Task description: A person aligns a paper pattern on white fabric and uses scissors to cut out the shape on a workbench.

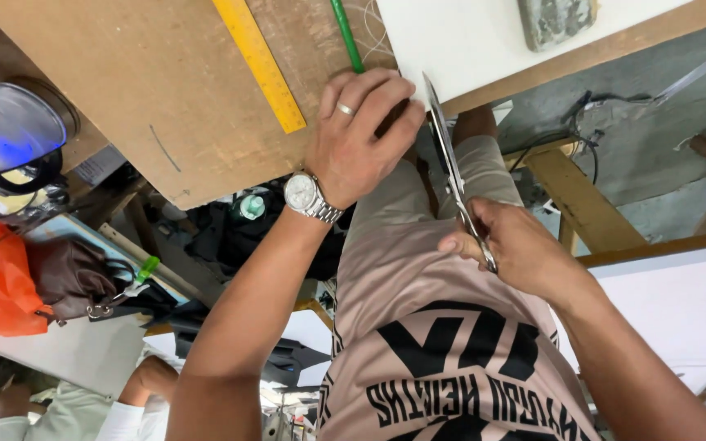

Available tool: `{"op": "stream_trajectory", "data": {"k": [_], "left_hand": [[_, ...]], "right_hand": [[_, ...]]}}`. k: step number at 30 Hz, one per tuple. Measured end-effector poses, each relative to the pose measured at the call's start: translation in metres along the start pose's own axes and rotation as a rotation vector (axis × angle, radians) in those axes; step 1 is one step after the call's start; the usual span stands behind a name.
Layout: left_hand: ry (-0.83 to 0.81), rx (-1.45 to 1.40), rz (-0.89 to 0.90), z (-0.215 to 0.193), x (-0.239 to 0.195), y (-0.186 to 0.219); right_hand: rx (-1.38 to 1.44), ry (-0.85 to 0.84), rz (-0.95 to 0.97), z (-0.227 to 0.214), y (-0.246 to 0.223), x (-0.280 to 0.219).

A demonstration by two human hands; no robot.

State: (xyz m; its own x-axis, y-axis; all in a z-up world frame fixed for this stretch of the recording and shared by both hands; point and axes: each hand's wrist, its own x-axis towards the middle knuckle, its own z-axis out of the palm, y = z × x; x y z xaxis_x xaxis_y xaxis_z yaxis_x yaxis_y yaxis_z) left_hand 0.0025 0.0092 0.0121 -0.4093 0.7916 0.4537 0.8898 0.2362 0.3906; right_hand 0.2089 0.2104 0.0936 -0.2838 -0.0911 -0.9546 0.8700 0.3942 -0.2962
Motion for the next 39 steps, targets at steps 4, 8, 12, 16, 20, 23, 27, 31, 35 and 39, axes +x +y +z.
{"op": "stream_trajectory", "data": {"k": [4, 8, 12, 16, 20, 23, 27, 31, 35, 39], "left_hand": [[0.020, -0.026, 0.000, 0.001, 0.001, 0.003], [0.015, -0.060, -0.015, 0.000, 0.001, 0.005], [-0.007, -0.093, -0.039, 0.002, -0.004, 0.007], [-0.072, -0.073, -0.188, -0.006, 0.006, -0.033], [-0.391, 0.175, -0.218, -0.037, 0.031, -0.082], [-0.391, 0.239, -0.148, -0.030, 0.031, -0.091], [-0.355, 0.214, -0.173, -0.029, 0.039, -0.084], [-0.367, 0.284, -0.166, -0.021, 0.031, -0.087], [-0.388, 0.264, -0.172, -0.022, 0.031, -0.086], [-0.351, 0.248, -0.169, -0.023, 0.034, -0.085]], "right_hand": [[-0.029, 0.015, -0.016, -0.009, -0.012, 0.005], [-0.048, 0.088, -0.086, 0.005, 0.004, 0.014], [-0.023, 0.142, -0.066, 0.003, 0.003, 0.006], [0.049, -0.083, -0.023, -0.018, -0.006, 0.004], [-0.004, -0.083, 0.027, -0.027, -0.032, 0.009], [-0.068, -0.006, 0.003, -0.031, -0.047, 0.013], [-0.034, -0.021, 0.163, -0.036, -0.066, 0.010], [-0.023, -0.010, 0.135, -0.033, -0.060, 0.013], [-0.105, 0.022, 0.142, -0.023, -0.046, 0.016], [-0.057, 0.066, 0.088, -0.028, -0.045, 0.006]]}}
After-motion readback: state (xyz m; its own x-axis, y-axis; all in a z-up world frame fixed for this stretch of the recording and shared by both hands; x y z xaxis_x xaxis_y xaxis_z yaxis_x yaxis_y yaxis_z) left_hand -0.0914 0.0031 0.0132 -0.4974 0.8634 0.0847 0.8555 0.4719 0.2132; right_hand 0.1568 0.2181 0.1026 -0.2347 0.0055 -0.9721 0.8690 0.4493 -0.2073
